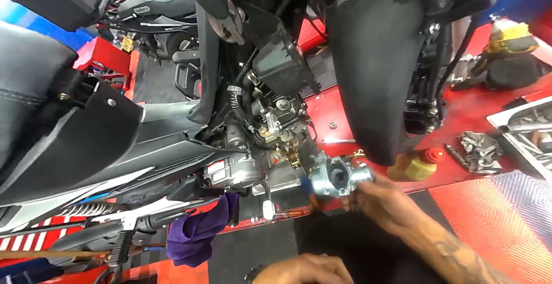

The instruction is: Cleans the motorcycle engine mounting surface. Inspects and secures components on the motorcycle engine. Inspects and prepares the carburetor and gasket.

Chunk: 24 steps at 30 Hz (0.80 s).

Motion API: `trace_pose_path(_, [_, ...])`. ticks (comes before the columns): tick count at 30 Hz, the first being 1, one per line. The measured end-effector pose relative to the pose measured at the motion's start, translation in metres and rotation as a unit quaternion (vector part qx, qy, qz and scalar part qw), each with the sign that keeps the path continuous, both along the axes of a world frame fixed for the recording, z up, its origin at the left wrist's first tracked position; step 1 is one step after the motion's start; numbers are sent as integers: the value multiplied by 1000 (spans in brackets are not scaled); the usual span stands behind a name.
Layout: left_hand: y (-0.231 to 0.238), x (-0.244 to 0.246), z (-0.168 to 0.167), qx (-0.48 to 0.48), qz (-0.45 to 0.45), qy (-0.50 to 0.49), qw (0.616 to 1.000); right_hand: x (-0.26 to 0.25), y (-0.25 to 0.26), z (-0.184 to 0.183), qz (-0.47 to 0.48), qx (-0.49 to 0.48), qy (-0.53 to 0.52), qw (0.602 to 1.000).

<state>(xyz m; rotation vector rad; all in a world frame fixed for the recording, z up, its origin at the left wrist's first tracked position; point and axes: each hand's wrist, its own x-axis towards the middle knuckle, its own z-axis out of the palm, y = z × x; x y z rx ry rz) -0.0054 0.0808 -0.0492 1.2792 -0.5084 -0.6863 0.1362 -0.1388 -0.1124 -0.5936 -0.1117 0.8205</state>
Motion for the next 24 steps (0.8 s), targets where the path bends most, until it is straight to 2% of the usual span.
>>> trace_pose_path(11, [20,4,52,138,65,-72,986,7,-4,-1,2,-14,-47,999])
trace_pose_path(17, [20,9,48,27,9,-20,999,4,-9,-6,-9,-37,-37,999])
trace_pose_path(24, [11,15,48,-40,-4,-11,999,5,-13,-6,-7,-33,-30,999])
